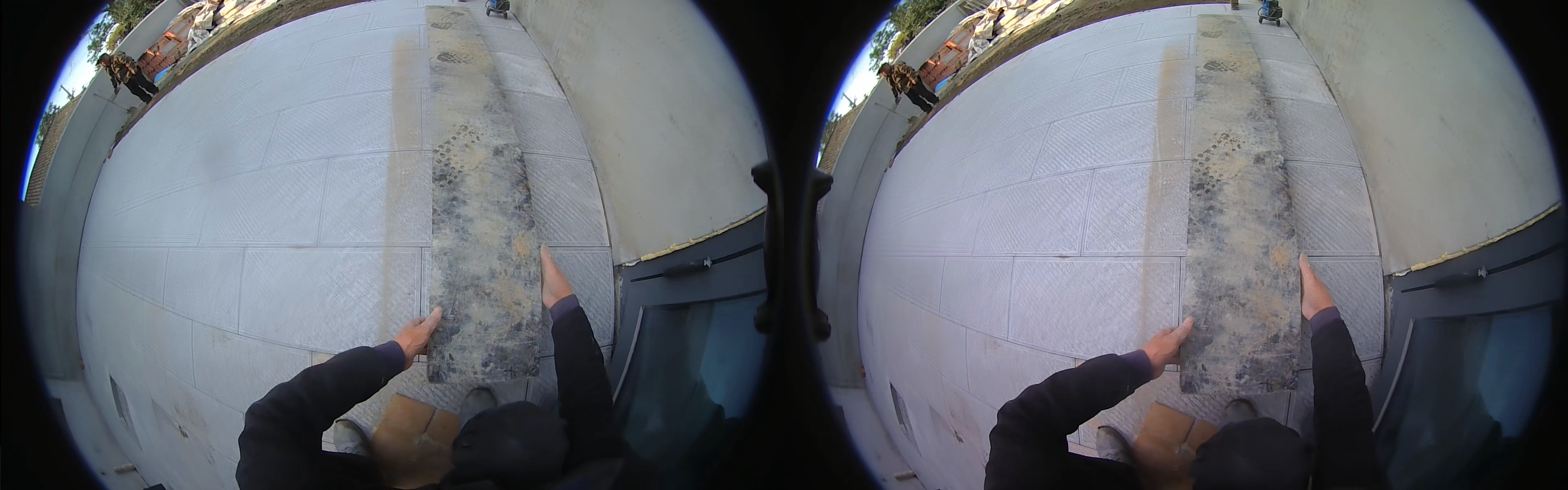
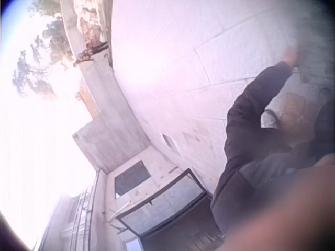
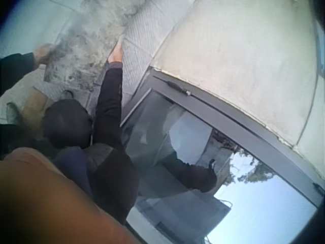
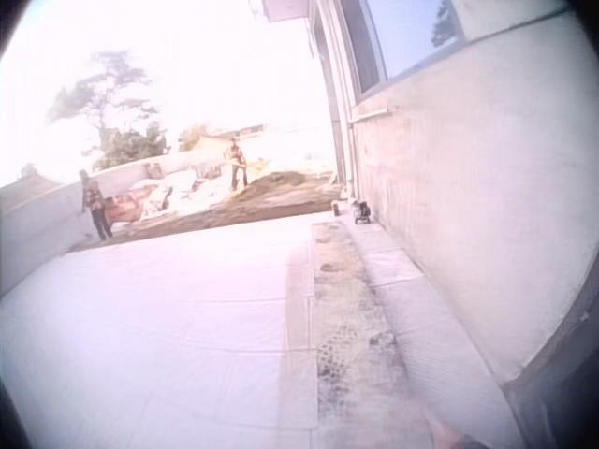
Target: The person walks across a construction site and kneels to tap newly laid floor tiles with a rubber mallet. They repeatedly tap along tile seams and edges to settle the tiles into the mortar bed.
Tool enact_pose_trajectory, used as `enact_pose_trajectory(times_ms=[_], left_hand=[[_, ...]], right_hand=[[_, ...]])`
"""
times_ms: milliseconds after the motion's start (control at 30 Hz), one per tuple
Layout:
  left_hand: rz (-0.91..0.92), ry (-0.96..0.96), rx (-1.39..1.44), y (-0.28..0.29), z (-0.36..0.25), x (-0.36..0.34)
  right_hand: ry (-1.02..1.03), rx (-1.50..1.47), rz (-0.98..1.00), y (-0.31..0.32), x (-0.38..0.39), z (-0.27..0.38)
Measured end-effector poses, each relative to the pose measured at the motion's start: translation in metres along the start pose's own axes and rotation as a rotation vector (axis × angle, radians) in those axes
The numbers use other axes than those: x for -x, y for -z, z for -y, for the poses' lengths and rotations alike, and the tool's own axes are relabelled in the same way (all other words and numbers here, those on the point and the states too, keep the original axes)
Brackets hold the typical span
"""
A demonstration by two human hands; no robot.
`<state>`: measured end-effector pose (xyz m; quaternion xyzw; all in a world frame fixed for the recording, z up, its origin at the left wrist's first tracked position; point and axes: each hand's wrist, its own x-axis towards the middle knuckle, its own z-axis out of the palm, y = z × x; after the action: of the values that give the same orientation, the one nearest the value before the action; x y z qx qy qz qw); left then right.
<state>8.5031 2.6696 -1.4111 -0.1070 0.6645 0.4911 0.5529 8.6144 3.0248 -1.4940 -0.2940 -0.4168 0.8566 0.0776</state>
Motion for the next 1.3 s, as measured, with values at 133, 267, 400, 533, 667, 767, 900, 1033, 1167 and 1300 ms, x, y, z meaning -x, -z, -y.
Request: enact_pose_trajectory(times_ms=[133, 267, 400, 533, 667, 767, 900, 1033, 1167, 1300], left_hand=[[-0.281, -0.164, -0.164, 0.035, -0.011, 0.018], [-0.622, -0.386, -0.359, 0.073, -0.014, 0.032], [-0.708, -0.454, -0.421, 0.121, -0.005, 0.062], [-0.782, -0.514, -0.501, 0.163, 0.018, 0.105], [-0.823, -0.581, -0.491, 0.199, 0.041, 0.142], [-0.857, -0.521, -0.496, 0.237, 0.06, 0.168], [-0.929, -0.526, -0.438, 0.298, 0.102, 0.194], [-0.972, -0.503, -0.386, 0.357, 0.14, 0.203], [-1.015, -0.461, -0.469, 0.393, 0.159, 0.185], [-1.033, -0.414, -0.489, 0.412, 0.171, 0.151]], right_hand=[[-0.059, 0.089, -0.073, -0.067, -0.061, 0.027], [0.113, 0.437, -0.429, -0.144, -0.082, 0.013], [0.197, 0.407, -0.43, -0.203, -0.065, -0.017], [0.246, 0.37, -0.426, -0.252, -0.037, -0.038], [0.235, 0.395, -0.363, -0.3, -0.013, -0.066], [0.248, 0.422, -0.368, -0.341, -0.009, -0.096], [0.227, 0.552, -0.35, -0.405, -0.009, -0.154], [0.178, 0.61, -0.235, -0.463, -0.01, -0.205], [0.171, 0.638, -0.238, -0.483, -0.016, -0.235], [0.153, 0.689, -0.289, -0.476, -0.028, -0.249]])
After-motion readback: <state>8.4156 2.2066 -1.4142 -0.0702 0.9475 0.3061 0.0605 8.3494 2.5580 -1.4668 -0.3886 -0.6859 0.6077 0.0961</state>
